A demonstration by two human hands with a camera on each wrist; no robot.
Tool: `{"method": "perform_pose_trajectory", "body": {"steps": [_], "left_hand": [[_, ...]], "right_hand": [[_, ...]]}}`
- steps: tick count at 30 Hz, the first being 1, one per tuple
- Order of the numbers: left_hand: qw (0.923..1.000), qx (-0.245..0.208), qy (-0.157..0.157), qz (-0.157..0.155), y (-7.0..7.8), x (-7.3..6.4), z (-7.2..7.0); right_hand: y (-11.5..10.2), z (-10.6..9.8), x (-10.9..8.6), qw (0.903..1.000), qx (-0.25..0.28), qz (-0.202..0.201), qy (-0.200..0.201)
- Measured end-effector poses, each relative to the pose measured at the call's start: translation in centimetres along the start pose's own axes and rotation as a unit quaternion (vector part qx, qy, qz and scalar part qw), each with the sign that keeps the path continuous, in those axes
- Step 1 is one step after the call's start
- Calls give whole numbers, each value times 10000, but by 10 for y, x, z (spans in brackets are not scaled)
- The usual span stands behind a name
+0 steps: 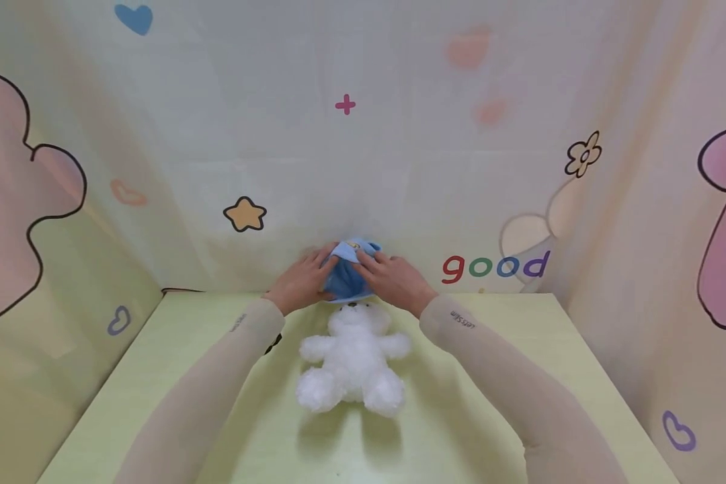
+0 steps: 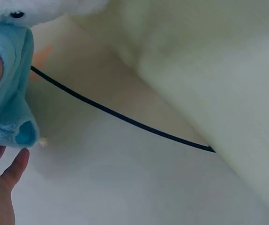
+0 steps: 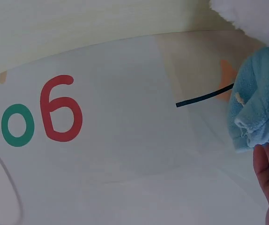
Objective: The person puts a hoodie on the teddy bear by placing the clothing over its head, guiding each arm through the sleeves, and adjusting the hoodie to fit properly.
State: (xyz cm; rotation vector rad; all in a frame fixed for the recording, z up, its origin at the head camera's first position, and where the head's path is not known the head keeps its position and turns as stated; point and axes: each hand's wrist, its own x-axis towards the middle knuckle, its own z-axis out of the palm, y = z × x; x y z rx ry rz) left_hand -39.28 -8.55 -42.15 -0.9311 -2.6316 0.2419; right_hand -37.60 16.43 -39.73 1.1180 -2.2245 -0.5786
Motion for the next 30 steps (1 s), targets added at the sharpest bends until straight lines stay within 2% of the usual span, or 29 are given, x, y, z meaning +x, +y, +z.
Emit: {"method": "perform_pose_trajectory", "body": {"steps": [5,12,18,20,27,30], "left_hand": [[9999,-113,77,13,1,0,12],[9995,75,278,-135,2,4,26],[9995,96,77,-274,11,9,36],[9995,180,-19,-267,14,8,40],[9932,1145,-170,-106,20,4,59],[9932,1155,-130,-111,21,4,63]], "right_hand": [[-1,9,-1,9983,544,96,-207],[0,22,-1,9995,16,229,-213],[-8,41,-7,9977,-247,362,-523],[-13,47,-10,9967,-286,387,-654],[-31,67,-21,9950,-66,530,-850],[-36,72,-22,9949,36,606,-812]]}}
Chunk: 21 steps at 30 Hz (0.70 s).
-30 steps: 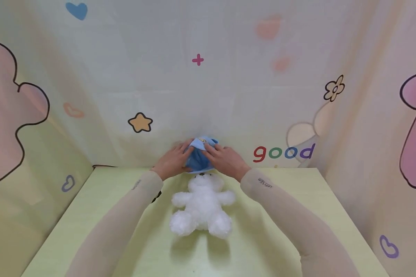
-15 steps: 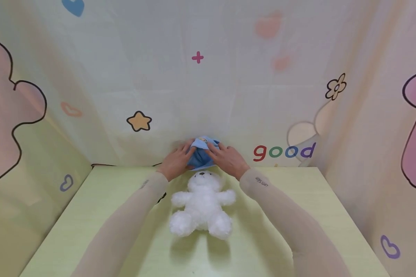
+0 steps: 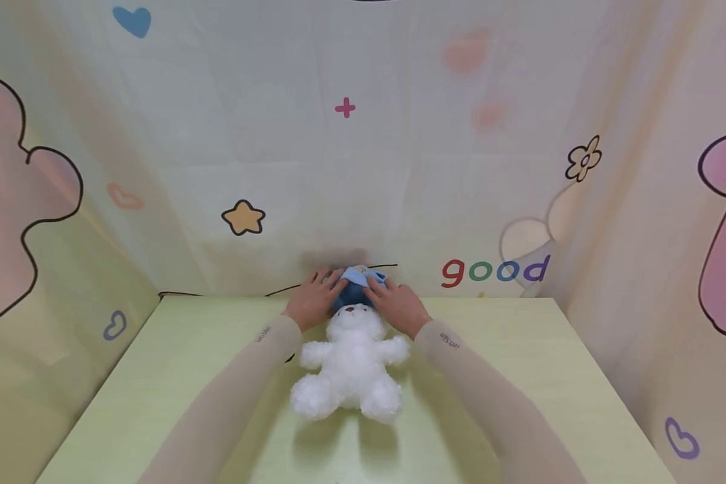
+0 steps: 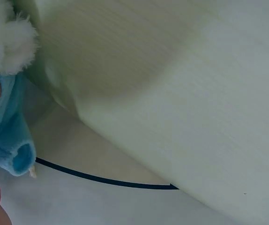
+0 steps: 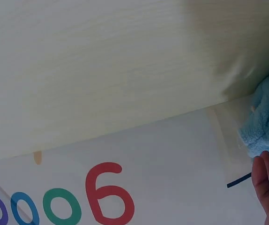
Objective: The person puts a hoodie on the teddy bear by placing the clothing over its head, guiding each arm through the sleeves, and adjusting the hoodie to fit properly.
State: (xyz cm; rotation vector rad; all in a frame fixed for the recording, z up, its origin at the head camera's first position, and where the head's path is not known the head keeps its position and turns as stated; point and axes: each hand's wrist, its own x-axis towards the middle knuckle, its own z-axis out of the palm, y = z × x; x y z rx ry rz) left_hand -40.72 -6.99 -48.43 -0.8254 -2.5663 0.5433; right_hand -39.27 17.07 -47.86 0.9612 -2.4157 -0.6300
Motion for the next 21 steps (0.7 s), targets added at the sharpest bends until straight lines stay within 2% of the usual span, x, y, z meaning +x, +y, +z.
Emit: {"method": "perform_pose_trajectory", "body": {"steps": [7,10,12,14,16,18,21], "left_hand": [[9975,-676,116,-190,7,0,12],[9942,-1048,-46,-238,12,0,14],[9889,-1446,-260,-202,14,2,12],[9779,-2008,-552,-166,14,2,7],[9628,-2574,-807,-135,14,3,3],[9421,-3178,-1052,-189,12,3,2],[9076,-3971,-1312,-370,8,-1,2]], "right_hand": [[-8,4,3,9979,559,48,-328],[-9,7,3,9971,705,30,-276],[-10,7,3,9950,941,108,-306],[-11,6,3,9897,1328,286,-444],[-12,4,2,9817,1732,479,-635],[-13,2,2,9725,2105,604,-797],[-13,1,1,9651,2423,527,-845]]}}
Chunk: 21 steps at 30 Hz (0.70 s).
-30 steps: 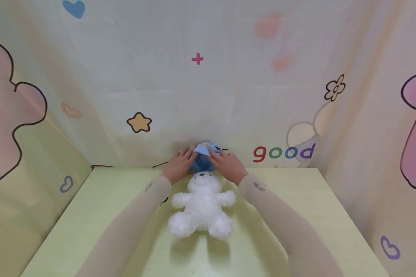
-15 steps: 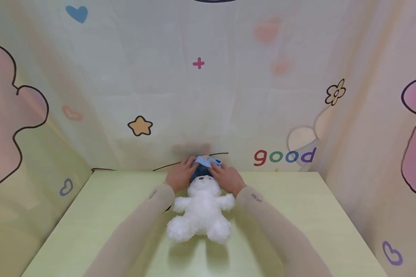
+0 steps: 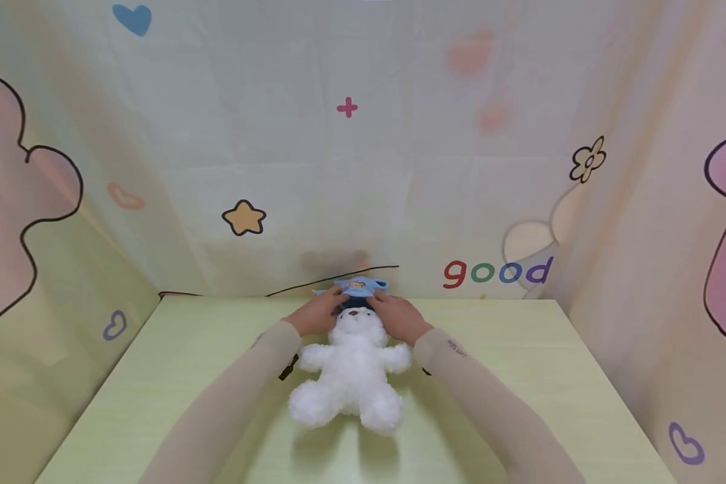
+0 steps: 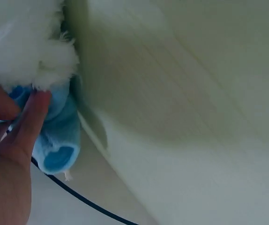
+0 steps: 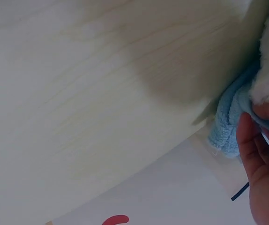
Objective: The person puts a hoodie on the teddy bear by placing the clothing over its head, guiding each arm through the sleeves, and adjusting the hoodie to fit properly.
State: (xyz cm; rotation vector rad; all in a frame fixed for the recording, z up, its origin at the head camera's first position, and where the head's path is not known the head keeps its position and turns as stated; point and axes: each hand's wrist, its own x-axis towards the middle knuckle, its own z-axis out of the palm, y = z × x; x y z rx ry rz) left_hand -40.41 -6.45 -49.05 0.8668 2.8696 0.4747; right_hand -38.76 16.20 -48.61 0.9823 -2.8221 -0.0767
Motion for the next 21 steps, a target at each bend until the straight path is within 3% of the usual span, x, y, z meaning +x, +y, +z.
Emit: {"method": "perform_pose_trajectory", "body": {"steps": [3,6,9,11,14,16,18,21], "left_hand": [[9957,-836,-321,-222,0,-5,-8],[9873,-1320,-805,-372,5,-11,-18],[9791,-1493,-1305,-452,11,-15,-25],[9779,-1395,-1487,-469,13,-17,-28],[9812,-1216,-1429,-456,14,-20,-29],[9858,-1090,-1227,-365,11,-21,-26],[9890,-1073,-983,-258,7,-22,-21],[9897,-1253,-685,-128,2,-24,-14]], "right_hand": [[3,-1,0,9989,440,-62,-140],[8,-5,1,9929,1134,28,-365],[12,-11,0,9791,1907,218,-672],[14,-17,0,9631,2495,427,-910],[16,-23,-3,9369,3174,706,-1286],[16,-27,-5,9276,3331,773,-1502],[16,-29,-7,9280,3270,697,-1646],[15,-31,-12,9372,3011,541,-1676]]}}
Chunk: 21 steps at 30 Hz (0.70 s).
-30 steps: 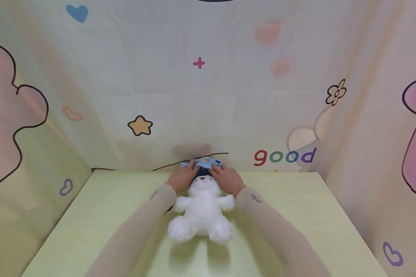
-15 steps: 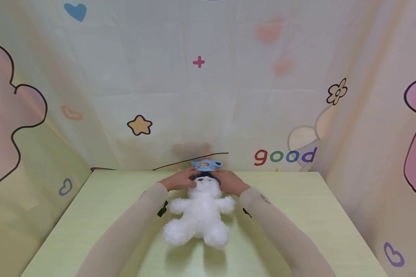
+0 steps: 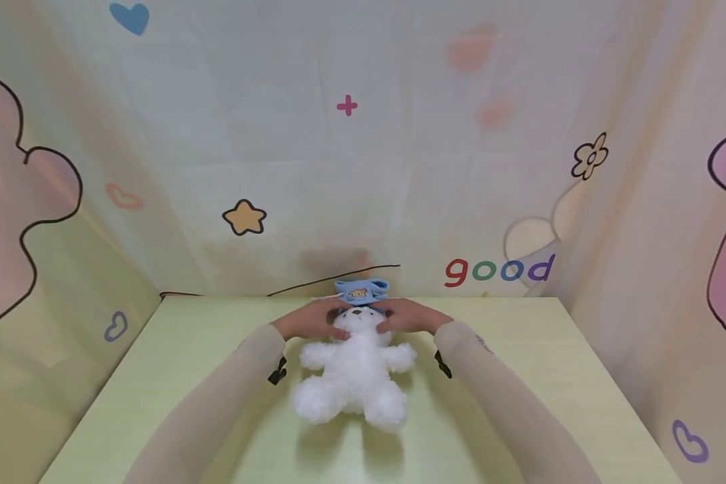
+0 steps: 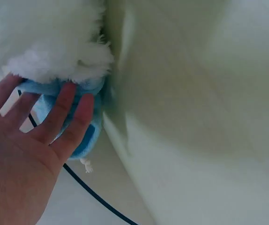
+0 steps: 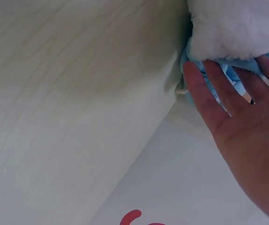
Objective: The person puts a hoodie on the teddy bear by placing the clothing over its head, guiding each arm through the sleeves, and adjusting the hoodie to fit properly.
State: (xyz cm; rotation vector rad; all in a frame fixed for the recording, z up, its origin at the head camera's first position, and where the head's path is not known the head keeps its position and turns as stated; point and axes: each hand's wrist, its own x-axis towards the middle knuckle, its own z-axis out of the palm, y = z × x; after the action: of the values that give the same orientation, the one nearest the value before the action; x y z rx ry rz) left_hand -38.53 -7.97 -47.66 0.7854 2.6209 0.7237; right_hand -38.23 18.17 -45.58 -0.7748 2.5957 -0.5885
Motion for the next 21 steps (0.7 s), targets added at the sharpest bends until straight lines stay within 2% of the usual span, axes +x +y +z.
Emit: {"method": "perform_pose_trajectory", "body": {"steps": [5,8,12,17,21], "left_hand": [[9980,-497,383,-81,-2,-4,7],[9975,-418,557,-70,-3,-5,11],[9973,-205,709,31,-4,-5,15],[9953,-177,938,153,0,-7,19],[9922,-181,1192,327,6,-8,19]], "right_hand": [[3,9,-4,9982,-132,-331,472],[4,15,-4,9956,152,-451,805],[5,20,-6,9929,414,-393,1047],[6,24,-6,9916,20,-515,1184],[7,28,-6,9856,-173,-705,1528]]}}
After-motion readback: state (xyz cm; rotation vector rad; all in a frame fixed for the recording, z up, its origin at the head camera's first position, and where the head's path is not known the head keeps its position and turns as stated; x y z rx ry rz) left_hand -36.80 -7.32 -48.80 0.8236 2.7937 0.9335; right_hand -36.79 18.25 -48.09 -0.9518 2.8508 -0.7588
